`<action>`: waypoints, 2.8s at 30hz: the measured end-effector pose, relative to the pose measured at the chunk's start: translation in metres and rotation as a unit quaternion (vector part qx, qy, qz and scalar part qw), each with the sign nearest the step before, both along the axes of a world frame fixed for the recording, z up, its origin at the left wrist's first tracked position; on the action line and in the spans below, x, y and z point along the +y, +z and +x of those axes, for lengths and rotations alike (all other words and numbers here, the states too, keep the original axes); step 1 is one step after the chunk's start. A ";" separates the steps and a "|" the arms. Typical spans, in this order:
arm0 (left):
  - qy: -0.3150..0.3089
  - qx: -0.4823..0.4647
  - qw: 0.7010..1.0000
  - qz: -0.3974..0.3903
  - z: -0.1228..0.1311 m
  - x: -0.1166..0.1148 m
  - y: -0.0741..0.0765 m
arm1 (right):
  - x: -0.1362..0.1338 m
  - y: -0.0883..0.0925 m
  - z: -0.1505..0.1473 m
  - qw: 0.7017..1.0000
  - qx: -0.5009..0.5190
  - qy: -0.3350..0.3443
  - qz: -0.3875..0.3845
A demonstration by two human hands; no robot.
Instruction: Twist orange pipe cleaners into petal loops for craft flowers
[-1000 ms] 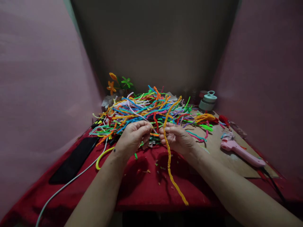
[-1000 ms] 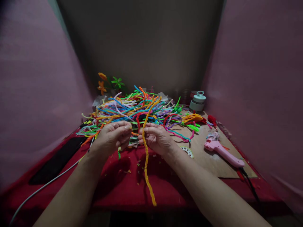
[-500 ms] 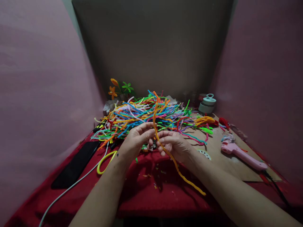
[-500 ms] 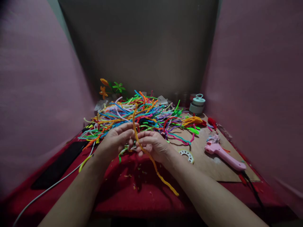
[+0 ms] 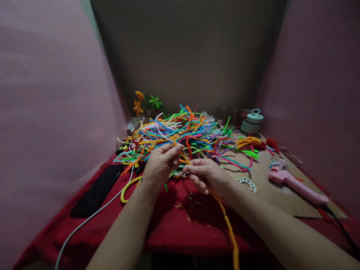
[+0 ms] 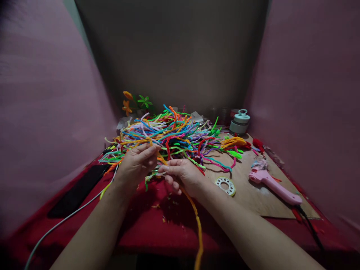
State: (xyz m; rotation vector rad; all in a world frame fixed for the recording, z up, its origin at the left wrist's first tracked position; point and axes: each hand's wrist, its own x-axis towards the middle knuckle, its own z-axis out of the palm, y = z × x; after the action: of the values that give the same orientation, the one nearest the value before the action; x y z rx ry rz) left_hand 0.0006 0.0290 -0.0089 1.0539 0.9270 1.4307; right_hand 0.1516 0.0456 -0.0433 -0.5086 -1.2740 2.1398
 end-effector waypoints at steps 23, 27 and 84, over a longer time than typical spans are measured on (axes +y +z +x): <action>0.092 -0.082 0.992 0.040 -0.011 0.002 0.004 | -0.004 0.005 0.004 0.997 -0.009 0.073 -0.021; 0.207 0.045 0.970 0.122 -0.009 -0.004 0.001 | -0.007 0.008 0.006 0.996 -0.020 0.086 -0.023; 0.066 -0.100 0.992 0.045 -0.031 0.020 -0.005 | -0.006 0.006 0.004 0.998 0.018 0.040 -0.045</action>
State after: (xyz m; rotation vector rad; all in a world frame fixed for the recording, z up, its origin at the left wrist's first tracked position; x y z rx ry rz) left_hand -0.0305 0.0490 -0.0139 0.9094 0.8044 1.6681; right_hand 0.1560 0.0400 -0.0369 -0.4615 -1.2018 2.2701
